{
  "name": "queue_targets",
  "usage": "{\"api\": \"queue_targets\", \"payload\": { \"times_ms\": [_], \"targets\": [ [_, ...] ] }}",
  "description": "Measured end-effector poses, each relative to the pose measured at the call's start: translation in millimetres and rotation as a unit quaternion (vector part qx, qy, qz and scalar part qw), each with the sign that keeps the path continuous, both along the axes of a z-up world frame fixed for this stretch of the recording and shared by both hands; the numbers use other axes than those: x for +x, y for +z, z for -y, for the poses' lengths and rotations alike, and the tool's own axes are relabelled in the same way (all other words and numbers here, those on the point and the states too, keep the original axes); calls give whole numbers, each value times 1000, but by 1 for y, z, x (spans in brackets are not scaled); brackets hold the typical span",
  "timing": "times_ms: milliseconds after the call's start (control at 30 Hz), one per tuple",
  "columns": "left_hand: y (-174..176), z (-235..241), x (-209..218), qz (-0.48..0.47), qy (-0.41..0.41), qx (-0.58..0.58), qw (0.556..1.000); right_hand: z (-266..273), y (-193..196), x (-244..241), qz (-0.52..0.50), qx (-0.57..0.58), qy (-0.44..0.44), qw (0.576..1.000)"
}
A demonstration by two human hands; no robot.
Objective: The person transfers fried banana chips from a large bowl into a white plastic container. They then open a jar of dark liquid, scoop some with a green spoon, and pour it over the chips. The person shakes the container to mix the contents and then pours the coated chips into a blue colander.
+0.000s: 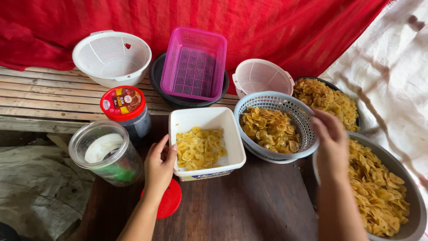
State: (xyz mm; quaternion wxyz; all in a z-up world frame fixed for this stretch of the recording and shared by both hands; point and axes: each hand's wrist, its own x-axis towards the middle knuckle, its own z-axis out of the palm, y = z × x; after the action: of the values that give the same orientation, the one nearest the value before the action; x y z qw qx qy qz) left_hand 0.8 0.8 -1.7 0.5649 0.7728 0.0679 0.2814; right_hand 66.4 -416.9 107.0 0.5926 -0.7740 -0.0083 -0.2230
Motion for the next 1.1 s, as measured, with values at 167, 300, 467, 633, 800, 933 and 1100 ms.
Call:
{"api": "queue_targets", "payload": {
  "times_ms": [167,300,467,633,800,933,1100],
  "targets": [
    [-1,0,3,-8,-3,-21,1000,148,-94,1,-275,-420,-100,859],
    [1,-1,0,-2,-5,-8,1000,201,-173,1,-303,-413,-100,853],
    [2,0,1,-1,-15,-20,1000,218,-189,5,-354,-352,-82,863],
    [0,1,-6,-4,-17,-16,1000,210,-178,-5,-360,-404,-90,836],
    [2,0,-1,-13,-12,-24,1000,207,-173,-8,-356,-383,-113,845],
    [2,0,0,-2,-10,0,1000,216,-175,-4,-329,-407,-95,847],
    [3,-1,-1,0,-11,-3,1000,223,-180,3,-315,-373,-72,870]
  ]
}}
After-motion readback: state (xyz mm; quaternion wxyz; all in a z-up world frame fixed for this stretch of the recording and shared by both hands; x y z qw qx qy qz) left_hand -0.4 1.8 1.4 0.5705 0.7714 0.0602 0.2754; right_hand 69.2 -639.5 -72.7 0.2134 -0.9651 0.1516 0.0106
